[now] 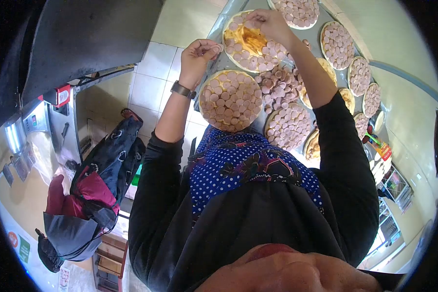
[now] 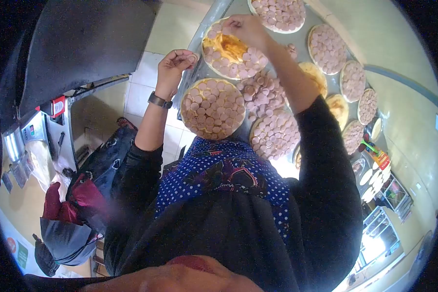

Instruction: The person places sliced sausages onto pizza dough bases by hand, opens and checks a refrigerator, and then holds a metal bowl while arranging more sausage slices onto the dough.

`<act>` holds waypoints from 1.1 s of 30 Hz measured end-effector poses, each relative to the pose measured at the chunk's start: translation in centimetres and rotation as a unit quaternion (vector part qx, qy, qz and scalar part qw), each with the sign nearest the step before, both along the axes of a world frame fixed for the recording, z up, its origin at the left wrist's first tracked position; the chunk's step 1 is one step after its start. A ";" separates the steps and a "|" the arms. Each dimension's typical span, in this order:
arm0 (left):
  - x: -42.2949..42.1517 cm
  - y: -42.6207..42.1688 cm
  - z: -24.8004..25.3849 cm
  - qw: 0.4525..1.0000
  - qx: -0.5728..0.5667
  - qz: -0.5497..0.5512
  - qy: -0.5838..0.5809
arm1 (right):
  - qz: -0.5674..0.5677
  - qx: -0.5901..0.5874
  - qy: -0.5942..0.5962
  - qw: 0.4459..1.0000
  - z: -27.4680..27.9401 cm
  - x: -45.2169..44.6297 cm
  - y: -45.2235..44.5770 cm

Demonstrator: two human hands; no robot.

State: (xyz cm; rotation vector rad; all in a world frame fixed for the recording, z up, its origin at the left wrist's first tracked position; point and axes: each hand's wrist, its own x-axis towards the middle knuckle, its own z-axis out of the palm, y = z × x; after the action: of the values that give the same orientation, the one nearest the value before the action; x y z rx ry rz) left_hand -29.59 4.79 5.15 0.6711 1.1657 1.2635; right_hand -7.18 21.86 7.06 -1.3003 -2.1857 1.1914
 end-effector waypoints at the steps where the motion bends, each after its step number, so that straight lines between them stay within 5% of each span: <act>1: 0.1 0.1 -0.1 1.000 0.000 0.000 -0.001 | 0.017 0.028 -0.012 0.999 -0.1 -0.2 -0.2; 4: 0.4 0.1 0.0 1.000 -0.007 -0.002 0.006 | 0.050 0.133 -0.095 0.985 -1.1 -0.8 -0.2; 8: 0.9 0.7 0.1 1.000 -0.012 0.008 -0.003 | 0.031 0.142 -0.041 0.989 0.6 -1.6 -1.6; 10: 1.2 1.1 0.0 1.000 -0.008 0.014 -0.015 | 0.074 -0.048 0.051 0.995 2.5 -2.8 -3.3; 14: 2.0 2.4 0.3 0.998 -0.002 0.037 -0.048 | 0.134 -0.022 0.043 0.990 3.1 -3.5 -4.5; 16: 2.0 2.8 0.0 0.997 -0.004 0.050 -0.058 | 0.084 -0.132 0.087 0.984 2.5 -3.3 -3.7; 20: 1.5 3.0 -0.2 0.998 -0.008 0.039 -0.053 | 0.031 -0.128 0.058 0.990 1.6 -2.5 -2.6; 26: 1.5 3.5 -0.4 0.998 -0.015 0.057 -0.019 | 0.021 -0.020 -0.032 0.999 -0.2 -2.2 -2.1; 31: 2.2 4.3 -2.0 0.998 0.002 0.057 0.021 | 0.064 0.192 -0.070 0.977 -0.4 -2.2 -2.3; 33: 2.5 4.8 -2.0 0.976 0.058 0.047 0.204 | 0.047 0.195 -0.047 0.979 0.1 -1.8 -2.6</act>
State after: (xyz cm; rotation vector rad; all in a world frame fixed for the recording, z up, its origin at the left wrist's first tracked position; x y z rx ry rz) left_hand -27.13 9.56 3.16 1.0053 1.4812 1.3170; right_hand -8.95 19.28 7.16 -1.1157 -2.4146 0.6907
